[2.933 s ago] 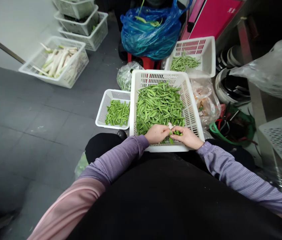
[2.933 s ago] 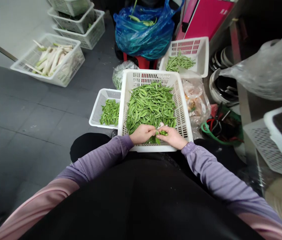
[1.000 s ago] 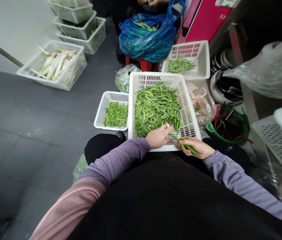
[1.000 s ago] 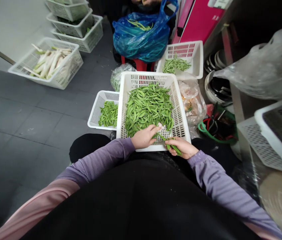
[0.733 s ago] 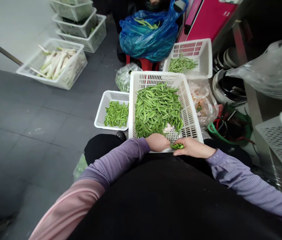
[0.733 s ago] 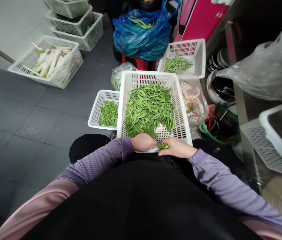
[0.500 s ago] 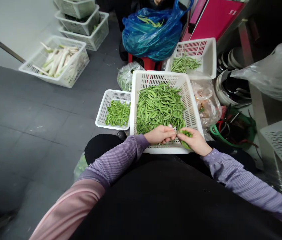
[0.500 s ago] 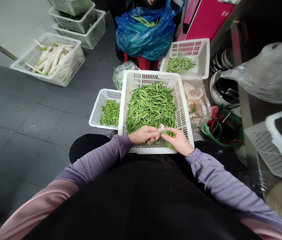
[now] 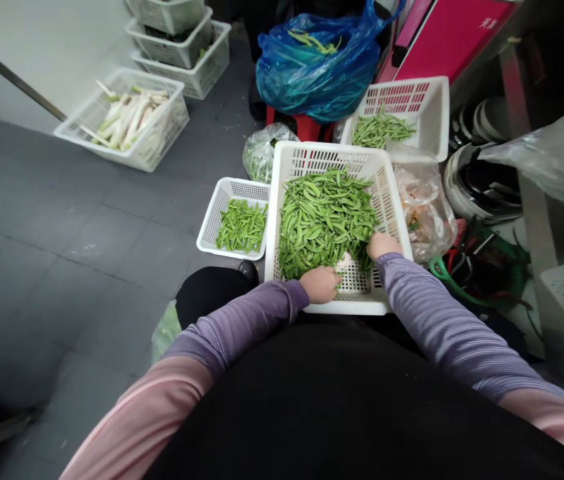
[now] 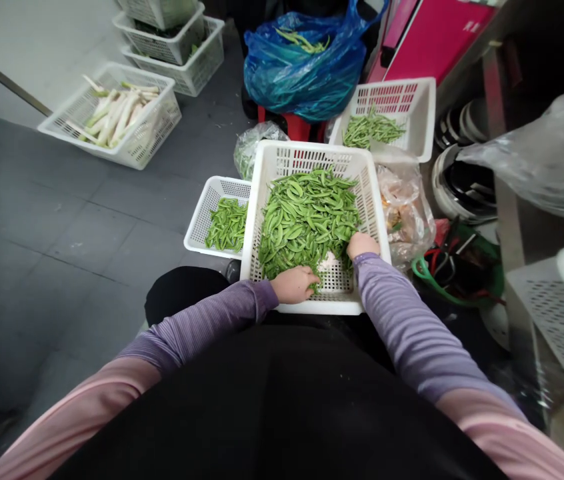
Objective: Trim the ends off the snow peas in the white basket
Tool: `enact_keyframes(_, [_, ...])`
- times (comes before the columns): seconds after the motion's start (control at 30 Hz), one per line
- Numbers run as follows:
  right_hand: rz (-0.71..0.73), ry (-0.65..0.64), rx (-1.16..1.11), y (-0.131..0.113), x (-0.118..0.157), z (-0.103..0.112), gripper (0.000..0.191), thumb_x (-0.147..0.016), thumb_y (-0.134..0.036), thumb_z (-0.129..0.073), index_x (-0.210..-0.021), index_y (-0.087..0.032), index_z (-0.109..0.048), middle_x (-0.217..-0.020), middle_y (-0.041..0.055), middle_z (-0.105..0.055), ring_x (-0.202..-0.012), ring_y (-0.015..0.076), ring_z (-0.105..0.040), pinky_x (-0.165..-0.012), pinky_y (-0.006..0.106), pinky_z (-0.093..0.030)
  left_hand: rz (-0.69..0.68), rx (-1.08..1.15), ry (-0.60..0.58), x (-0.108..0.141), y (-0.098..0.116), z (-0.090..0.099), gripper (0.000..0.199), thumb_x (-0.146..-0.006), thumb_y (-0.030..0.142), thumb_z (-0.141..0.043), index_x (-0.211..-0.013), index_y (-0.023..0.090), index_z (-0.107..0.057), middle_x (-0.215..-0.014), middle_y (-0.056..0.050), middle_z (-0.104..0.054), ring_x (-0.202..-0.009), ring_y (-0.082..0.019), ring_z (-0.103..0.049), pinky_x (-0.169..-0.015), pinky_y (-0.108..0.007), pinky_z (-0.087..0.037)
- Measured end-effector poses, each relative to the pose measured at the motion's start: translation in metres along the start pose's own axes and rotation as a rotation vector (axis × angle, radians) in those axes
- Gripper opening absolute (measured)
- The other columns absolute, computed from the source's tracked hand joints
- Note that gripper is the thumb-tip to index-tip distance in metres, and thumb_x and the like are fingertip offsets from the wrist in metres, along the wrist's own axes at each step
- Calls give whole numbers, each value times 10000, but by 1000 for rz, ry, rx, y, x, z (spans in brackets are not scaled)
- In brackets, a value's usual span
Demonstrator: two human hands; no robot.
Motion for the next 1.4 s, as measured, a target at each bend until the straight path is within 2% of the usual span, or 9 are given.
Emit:
enact_keyframes(0.1, [-121,5,-84,7,6,6,221,-659,-103,-572,-856,-25,-636,-904,258,-619,-897,297,-591,-731,360,-455,22,34,-39,0,0,1,298,-784,213,-395,-958,164,-632,-947,-91,-634,-860,-203,-590,-742,-297,-454])
enact_keyframes(0.27, [-276,-273,-856,22,61,5,56,-716,-142,-561,-665,-126,-579,-671,76,-617,-532,124,-541,-496,246,-459,60,87,101,1,5,16,306,-845,241,-332,-846,141,-620,-858,-76,-655,-786,-177,-605,-713,-273,-453])
enact_keyframes(0.4, [-377,-525,-1396,-1,121,-12,158,-761,-115,-525,-605,-137,-543,-539,-12,-556,-393,51,-433,-387,181,-405,7,103,189,2,17,20,326,-879,304,-303,-881,144,-587,-884,-69,-651,-796,-165,-604,-713,-254,-450])
enact_keyframes(0.53, [-431,-554,-1601,-22,145,-21,189,-773,-111,-517,-587,-139,-539,-471,-37,-515,-373,48,-432,-365,169,-396,-45,33,220,8,25,15,335,-887,281,-264,-913,151,-571,-916,-70,-647,-793,-164,-608,-698,-256,-452])
enact_keyframes(0.73, [-278,-645,-1530,-31,154,-17,162,-657,-113,-596,-521,-135,-511,-447,-29,-496,-361,60,-424,-346,184,-359,-24,-56,176,15,21,17,325,-840,319,-342,-849,154,-622,-846,-80,-661,-777,-195,-615,-683,-283,-457])
enact_keyframes(1.0, [-144,-881,-1558,-10,177,-3,158,-579,-219,-657,-569,-138,-522,-478,-56,-437,-367,38,-357,-360,190,-319,384,12,152,6,-33,22,299,-798,179,-373,-987,125,-599,-935,-113,-626,-868,-194,-599,-740,-280,-451])
enact_keyframes(1.17, [-214,-915,-1538,2,178,-9,221,-533,-271,-679,-575,-145,-502,-498,-70,-404,-369,19,-309,-362,177,-268,-56,-53,237,13,12,23,463,-826,237,-404,-1285,216,-346,-1174,-71,-487,-929,-150,-564,-719,-231,-455])
enact_keyframes(1.27, [-119,-876,-1318,3,172,-9,271,-540,-363,-670,-601,-160,-502,-497,-65,-404,-376,41,-331,-377,201,-281,-181,-158,169,16,26,19,304,-876,273,-318,-1052,180,-547,-1008,-65,-563,-866,-155,-574,-667,-231,-442])
enact_keyframes(1.4, [168,-546,-678,-1,151,13,295,-566,-406,-658,-741,-183,-575,-474,-52,-456,-414,98,-399,-426,237,-303,-262,-192,74,15,28,17,270,-850,236,-351,-839,136,-601,-851,-74,-607,-727,-153,-567,-572,-230,-391])
Point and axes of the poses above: each hand's wrist, its own x-axis away from the middle knuckle, its own z-axis out of the back of the hand, y = z × x, the point moved 5 cm from there along -x, towards the middle knuckle
